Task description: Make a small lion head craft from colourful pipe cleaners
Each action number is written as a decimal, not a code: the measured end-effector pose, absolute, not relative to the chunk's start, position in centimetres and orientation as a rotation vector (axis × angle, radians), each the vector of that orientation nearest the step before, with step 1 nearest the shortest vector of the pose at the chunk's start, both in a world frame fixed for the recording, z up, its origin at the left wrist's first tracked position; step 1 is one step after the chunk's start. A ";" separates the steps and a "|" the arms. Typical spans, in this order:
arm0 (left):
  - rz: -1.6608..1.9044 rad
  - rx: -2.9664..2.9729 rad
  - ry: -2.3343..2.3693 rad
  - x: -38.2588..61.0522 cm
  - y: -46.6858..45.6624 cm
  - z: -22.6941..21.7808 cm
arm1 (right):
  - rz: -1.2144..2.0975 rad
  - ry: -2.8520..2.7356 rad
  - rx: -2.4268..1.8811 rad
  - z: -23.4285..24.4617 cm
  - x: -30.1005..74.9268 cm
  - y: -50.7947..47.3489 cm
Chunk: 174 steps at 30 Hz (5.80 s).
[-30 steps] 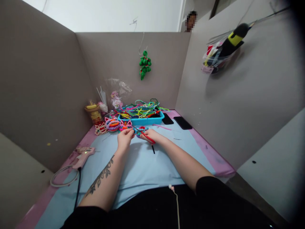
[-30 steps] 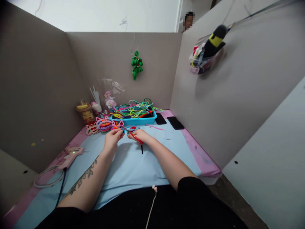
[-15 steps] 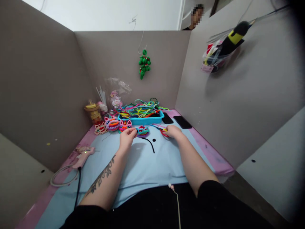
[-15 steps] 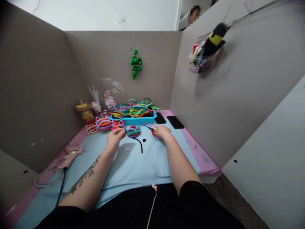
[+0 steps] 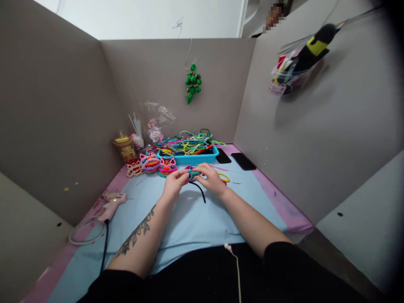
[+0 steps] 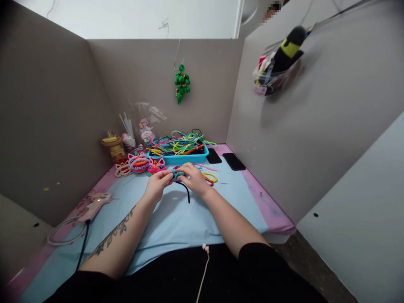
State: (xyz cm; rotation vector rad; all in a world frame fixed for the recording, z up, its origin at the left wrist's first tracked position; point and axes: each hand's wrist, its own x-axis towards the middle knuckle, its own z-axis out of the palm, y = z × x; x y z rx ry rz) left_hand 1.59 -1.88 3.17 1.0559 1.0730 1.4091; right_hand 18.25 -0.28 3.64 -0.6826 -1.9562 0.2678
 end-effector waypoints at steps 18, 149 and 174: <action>1.362 1.064 1.051 1.9 -2.3 3.5 | 0.224 -1.933 -0.684 2.7 17.5 -0.4; 1.530 1.636 1.140 1.8 -2.5 3.3 | 1.191 -1.550 -0.786 3.8 17.1 -1.3; 1.469 1.943 1.251 1.3 -2.0 2.5 | 1.207 -1.558 -0.805 3.4 17.1 -1.0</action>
